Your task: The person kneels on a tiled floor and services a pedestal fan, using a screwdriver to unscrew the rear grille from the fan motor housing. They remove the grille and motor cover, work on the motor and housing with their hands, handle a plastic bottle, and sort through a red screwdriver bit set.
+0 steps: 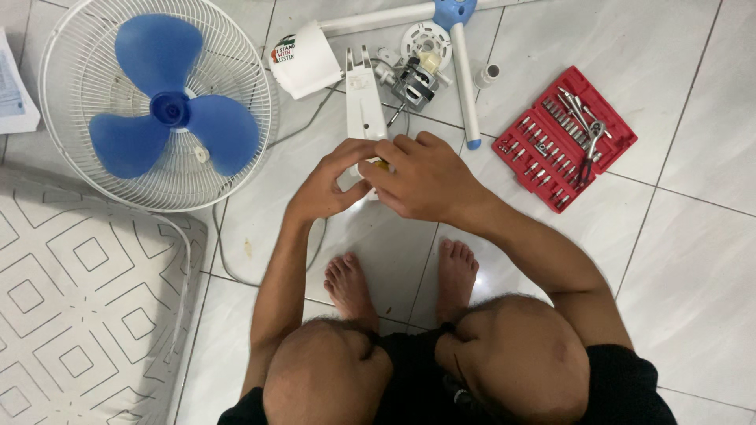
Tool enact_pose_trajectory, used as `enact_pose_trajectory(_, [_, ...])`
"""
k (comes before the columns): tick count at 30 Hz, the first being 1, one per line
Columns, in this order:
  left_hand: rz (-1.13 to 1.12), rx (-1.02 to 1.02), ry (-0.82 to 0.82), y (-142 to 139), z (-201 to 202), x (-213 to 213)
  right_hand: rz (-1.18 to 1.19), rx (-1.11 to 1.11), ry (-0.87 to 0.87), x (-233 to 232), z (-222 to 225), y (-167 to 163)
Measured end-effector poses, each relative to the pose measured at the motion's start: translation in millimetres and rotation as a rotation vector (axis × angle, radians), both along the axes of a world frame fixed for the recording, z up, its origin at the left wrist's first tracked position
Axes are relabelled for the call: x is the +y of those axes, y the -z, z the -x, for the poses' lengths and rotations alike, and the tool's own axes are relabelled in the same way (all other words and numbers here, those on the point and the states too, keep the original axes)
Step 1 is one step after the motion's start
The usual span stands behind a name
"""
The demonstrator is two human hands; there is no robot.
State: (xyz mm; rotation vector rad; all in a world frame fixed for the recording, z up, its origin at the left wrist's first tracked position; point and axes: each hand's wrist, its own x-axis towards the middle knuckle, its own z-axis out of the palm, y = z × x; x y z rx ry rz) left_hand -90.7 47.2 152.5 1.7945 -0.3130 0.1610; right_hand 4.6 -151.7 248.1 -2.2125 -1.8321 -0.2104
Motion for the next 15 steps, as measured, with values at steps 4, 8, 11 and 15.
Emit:
enact_pose_trajectory(4, [0.017, 0.100, -0.029, -0.2, -0.6, -1.3, -0.099, 0.022, -0.014, -1.1, -0.3, -4.5])
enact_pose_trajectory(8, [0.022, 0.156, -0.086, -0.7, -0.9, -7.7, 0.119, 0.061, 0.064, 1.8, -1.3, -4.4])
enact_pose_trajectory(11, [0.015, 0.121, -0.049, 0.3, -2.1, -6.8, -0.037, 0.014, -0.004, 1.7, -1.1, -2.3])
enact_pose_trajectory(15, [-0.029, 0.049, -0.008, 2.0, -5.6, -4.8, -0.080, -0.030, 0.011, -0.8, -1.4, -1.3])
